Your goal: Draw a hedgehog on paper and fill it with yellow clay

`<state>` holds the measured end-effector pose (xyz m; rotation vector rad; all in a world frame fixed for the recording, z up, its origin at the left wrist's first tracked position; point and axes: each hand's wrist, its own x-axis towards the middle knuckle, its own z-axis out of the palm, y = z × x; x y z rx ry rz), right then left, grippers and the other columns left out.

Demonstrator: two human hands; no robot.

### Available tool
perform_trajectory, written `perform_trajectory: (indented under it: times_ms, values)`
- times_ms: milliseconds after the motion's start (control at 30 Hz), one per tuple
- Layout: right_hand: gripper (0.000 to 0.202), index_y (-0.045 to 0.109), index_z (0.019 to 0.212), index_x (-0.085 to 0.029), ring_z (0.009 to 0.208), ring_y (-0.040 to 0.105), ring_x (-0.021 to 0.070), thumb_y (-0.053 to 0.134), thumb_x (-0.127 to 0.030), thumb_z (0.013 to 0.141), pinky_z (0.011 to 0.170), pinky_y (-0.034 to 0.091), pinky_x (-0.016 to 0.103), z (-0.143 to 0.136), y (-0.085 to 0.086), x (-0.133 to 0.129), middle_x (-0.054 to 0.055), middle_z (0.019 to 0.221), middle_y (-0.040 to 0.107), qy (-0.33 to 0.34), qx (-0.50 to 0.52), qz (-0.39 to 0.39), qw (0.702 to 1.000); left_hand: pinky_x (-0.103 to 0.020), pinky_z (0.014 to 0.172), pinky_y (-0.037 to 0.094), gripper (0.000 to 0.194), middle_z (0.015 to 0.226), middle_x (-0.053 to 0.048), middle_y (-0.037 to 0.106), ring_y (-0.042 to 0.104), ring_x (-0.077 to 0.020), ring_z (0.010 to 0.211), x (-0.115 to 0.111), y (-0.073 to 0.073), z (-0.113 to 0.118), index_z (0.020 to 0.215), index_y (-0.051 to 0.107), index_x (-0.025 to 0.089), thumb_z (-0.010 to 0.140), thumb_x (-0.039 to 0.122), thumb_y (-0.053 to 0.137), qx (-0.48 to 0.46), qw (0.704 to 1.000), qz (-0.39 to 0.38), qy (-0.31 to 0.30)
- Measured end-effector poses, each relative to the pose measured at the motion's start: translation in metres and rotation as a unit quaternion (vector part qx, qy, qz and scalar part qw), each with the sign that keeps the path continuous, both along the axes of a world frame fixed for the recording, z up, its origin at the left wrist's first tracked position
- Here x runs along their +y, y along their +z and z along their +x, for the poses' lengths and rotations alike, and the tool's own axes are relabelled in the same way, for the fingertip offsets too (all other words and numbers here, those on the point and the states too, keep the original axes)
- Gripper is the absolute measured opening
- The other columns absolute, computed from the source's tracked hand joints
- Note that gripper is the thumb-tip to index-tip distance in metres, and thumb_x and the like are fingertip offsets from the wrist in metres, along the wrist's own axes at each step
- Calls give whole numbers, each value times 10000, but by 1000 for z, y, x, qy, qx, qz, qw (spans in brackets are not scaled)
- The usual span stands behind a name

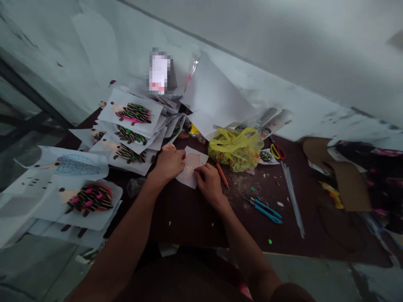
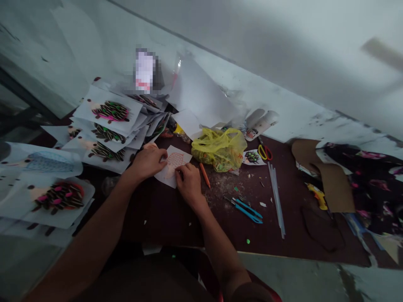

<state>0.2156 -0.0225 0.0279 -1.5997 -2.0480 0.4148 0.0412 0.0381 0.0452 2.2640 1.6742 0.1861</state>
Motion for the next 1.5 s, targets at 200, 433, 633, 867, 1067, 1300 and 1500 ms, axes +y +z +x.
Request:
perform_trajectory:
  times_ms: [200,433,633,867,1067,1300,1500]
  values:
    - [171,723,939,-173,874,607,197,554,-187,955,802,429,316,-6,-2,1,72,901,669,-4,-19,-7,1000,-391,884,515,262,993,-140,725,637,-299,1075,1,0,-2,1066,714,172,855,247,578,-7,1000,-3,0]
    - [216,728,987,-169,877,596,205,516,-210,983,787,409,330,-11,-3,-2,82,923,671,-8,-95,-2,995,-400,895,505,253,1008,-144,719,629,-306,1088,-1,2,-2,1071,709,174,862,241,585,-4,1000,4,-4]
    - [244,724,1074,-193,854,541,223,493,-196,996,742,351,347,-15,1,-12,96,915,653,11,-214,30,976,-371,888,502,241,1024,-130,716,629,-289,1096,1,0,-3,1070,701,184,862,248,596,-4,1000,-4,-5]
    - [226,703,1058,-170,843,502,235,487,-170,989,735,316,363,-17,7,-18,105,905,633,28,-299,38,953,-353,904,500,230,1024,-111,720,622,-277,1119,3,-3,-4,1062,695,200,860,256,601,-14,1000,-7,-1]
    - [288,666,1194,-163,839,491,232,459,-161,994,733,318,360,-8,6,-23,110,927,635,38,-296,50,953,-355,906,496,241,1017,-114,716,616,-280,1127,2,0,-4,1078,695,206,859,245,603,-15,1000,-16,-4]
    - [321,657,1266,-234,861,492,229,493,-209,992,754,334,355,2,10,-30,98,979,623,51,-239,44,969,-392,907,483,234,974,-116,717,610,-301,1122,1,0,-3,1075,691,209,866,224,587,-26,1000,-18,0]
    - [341,652,1287,-241,866,485,232,489,-372,1017,754,335,355,-4,9,-30,106,977,611,48,-262,33,963,-366,914,477,218,966,-98,714,600,-280,1131,2,-2,-4,1066,686,220,872,247,588,-10,1000,-5,-7]
